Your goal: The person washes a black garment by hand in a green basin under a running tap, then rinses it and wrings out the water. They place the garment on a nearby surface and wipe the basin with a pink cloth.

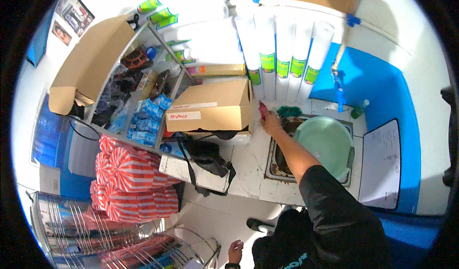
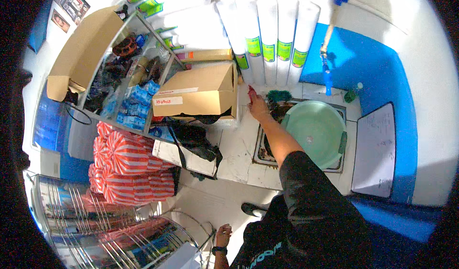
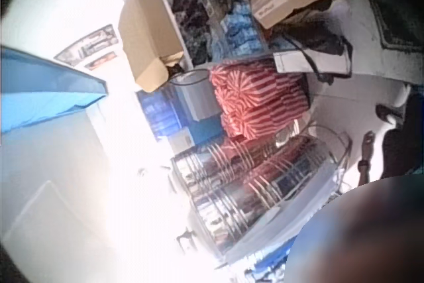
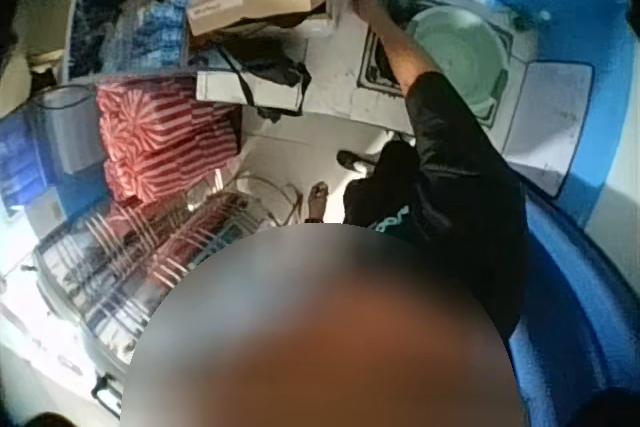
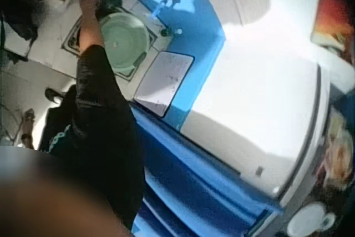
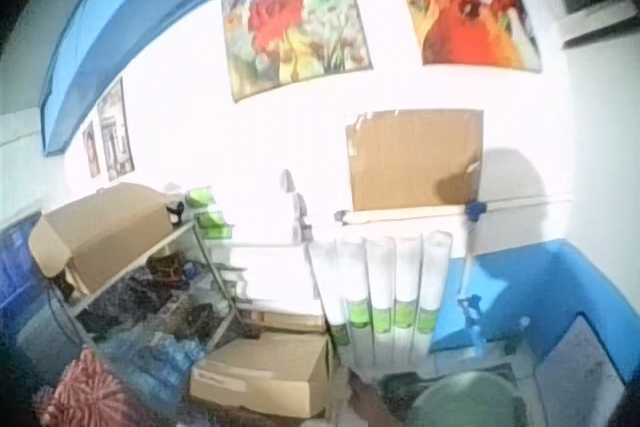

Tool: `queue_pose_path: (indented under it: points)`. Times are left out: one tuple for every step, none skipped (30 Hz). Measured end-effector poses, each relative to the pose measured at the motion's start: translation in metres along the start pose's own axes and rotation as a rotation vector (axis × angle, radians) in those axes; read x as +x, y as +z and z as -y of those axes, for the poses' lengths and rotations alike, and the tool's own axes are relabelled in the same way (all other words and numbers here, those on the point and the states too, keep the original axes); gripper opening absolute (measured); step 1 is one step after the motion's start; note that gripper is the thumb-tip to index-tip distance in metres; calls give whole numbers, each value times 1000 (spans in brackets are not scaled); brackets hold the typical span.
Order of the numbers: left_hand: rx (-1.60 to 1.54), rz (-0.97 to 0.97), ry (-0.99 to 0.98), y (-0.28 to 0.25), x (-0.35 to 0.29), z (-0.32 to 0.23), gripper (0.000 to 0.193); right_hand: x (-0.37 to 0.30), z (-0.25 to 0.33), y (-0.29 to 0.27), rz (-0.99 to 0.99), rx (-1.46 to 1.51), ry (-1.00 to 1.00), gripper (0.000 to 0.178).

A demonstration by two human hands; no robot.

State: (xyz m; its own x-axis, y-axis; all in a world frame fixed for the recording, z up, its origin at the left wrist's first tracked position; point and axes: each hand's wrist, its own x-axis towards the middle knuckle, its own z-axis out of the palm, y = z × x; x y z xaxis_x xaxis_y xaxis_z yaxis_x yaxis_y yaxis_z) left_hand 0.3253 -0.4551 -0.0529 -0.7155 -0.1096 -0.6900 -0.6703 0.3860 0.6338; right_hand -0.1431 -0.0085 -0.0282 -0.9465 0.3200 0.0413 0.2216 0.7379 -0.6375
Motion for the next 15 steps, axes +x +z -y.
queue_pose_path:
  points:
    - [5,7,43,10,-8,-1,34,8,-1,6,13,-51,0,56]
    - [3,-12,119,18,-18,-2,33,16,1,12,22,-102,-4,56]
    - [68,-31,64,27,-27,-5,33,22,3,17,17,-159,1,57]
    - [39,-68,-51,34,-35,-9,37,25,5,22,-4,-192,28,56]
    - [9,-73,-73,41,-40,-15,37,24,6,26,27,-287,-36,55]
    - [-22,-76,-92,47,-45,-22,37,22,6,29,75,-375,-86,54]
    - [-42,-76,-115,52,-46,-30,37,18,7,30,129,-464,-123,53]
    - [-17,-72,-126,57,-46,-39,36,9,7,31,108,-476,-167,52]
    - [-2,-71,-70,59,-43,-47,35,-7,6,31,102,-490,-193,51]
    - [20,-67,-25,62,-38,-56,35,-28,6,31,124,-515,-194,51]
    - [58,-65,-5,64,-32,-65,34,-52,7,29,153,-493,-223,41]
    - [50,-62,77,66,-23,-75,34,-76,8,26,201,-483,-225,34]
    - [84,-56,93,67,-12,-85,34,-102,12,24,281,-483,-241,34]
    - [116,-64,160,69,-3,-96,34,-133,16,22,346,-479,-259,35]
    - [41,-27,127,71,10,-108,34,-165,21,19,313,-484,-341,33]
